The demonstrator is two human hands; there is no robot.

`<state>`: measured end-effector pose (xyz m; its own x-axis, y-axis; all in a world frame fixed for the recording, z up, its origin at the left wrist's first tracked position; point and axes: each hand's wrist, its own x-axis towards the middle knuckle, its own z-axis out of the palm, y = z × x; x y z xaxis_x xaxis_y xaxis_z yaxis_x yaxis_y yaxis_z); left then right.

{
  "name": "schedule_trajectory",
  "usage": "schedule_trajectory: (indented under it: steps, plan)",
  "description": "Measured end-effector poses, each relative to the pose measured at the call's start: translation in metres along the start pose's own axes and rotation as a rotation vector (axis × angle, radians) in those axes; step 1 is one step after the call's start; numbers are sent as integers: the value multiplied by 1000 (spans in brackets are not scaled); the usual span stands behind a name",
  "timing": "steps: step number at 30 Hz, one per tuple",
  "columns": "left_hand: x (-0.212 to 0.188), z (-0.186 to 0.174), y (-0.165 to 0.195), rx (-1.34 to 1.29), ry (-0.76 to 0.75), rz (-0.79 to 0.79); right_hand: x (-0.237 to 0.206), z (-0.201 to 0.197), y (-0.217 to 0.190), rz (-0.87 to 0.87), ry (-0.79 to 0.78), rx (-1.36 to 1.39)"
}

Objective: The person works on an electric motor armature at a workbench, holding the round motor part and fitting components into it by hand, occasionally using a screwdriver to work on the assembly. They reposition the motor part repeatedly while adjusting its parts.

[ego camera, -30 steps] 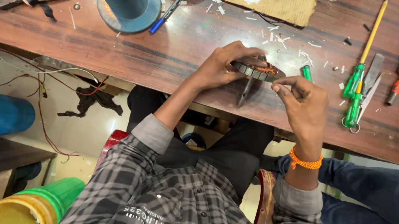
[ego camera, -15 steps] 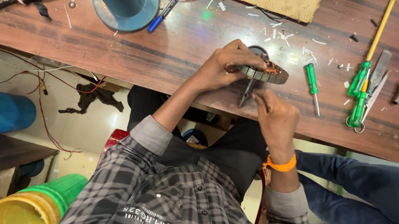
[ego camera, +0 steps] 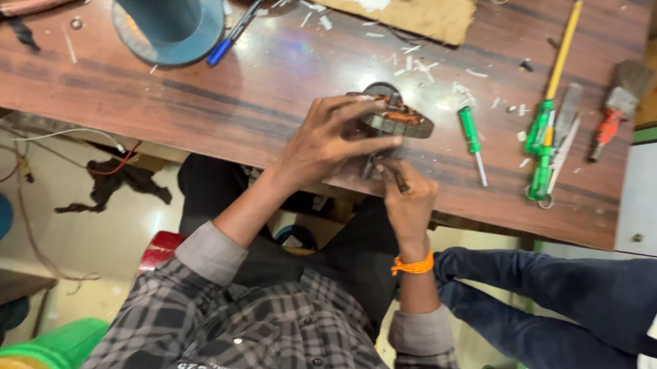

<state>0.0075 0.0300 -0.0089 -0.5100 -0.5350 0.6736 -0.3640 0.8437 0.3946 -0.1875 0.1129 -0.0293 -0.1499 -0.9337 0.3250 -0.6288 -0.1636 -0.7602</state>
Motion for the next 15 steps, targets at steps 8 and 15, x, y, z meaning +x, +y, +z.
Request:
schedule_trajectory:
  steps: [8, 15]
  plan:
    - [-3, 8, -1, 99, 2, 6, 2, -5, 1, 26, -30, 118]
    - [-11, 18, 4, 113, 47, -57, -16, -18, 3, 52, 34, 81]
